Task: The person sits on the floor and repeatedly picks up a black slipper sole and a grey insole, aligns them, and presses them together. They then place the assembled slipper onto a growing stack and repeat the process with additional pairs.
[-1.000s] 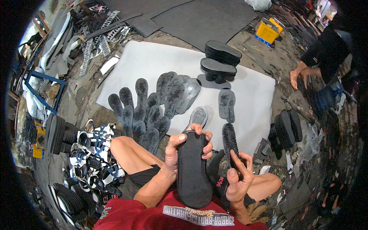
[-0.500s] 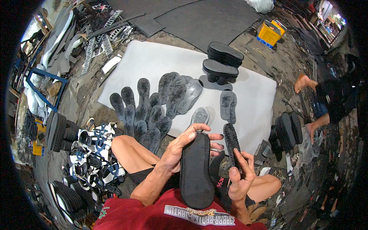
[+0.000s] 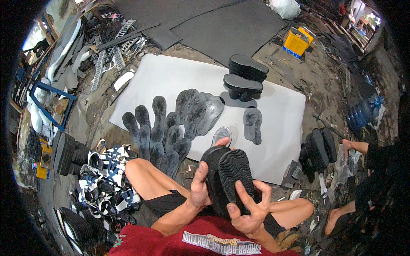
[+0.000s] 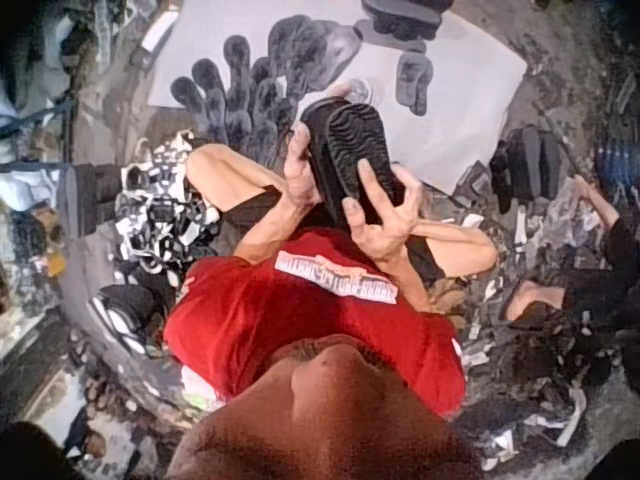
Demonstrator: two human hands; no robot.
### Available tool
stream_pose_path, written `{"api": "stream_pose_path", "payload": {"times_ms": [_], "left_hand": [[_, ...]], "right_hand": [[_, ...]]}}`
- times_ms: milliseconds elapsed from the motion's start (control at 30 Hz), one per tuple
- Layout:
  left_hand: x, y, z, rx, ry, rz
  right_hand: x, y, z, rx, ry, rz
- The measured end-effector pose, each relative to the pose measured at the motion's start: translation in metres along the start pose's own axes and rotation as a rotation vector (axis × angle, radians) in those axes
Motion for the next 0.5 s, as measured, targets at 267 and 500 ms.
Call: {"api": "stream_pose_path", "payload": {"times_ms": [267,500], "left_hand": [[-0.003,0.010,-0.009,0.010,0.004,-0.126],[-0.004,0.011,-0.011,0.024,-0.003,-0.138]], "right_hand": [[0.006,0.006,-0.001,-0.039,0.005,0.004],[0.003,0.007,0.000,-0.015,-0.003,-0.006]]}}
Point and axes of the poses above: each hand's wrist, its own x-axis away from the middle knuckle, its own y-axis out of the palm, z = x × y, the point moved 4 cm from there along -x, towards the middle knuckle, and after that the axes turned 1 degree about -x, right-handed, at the moved point
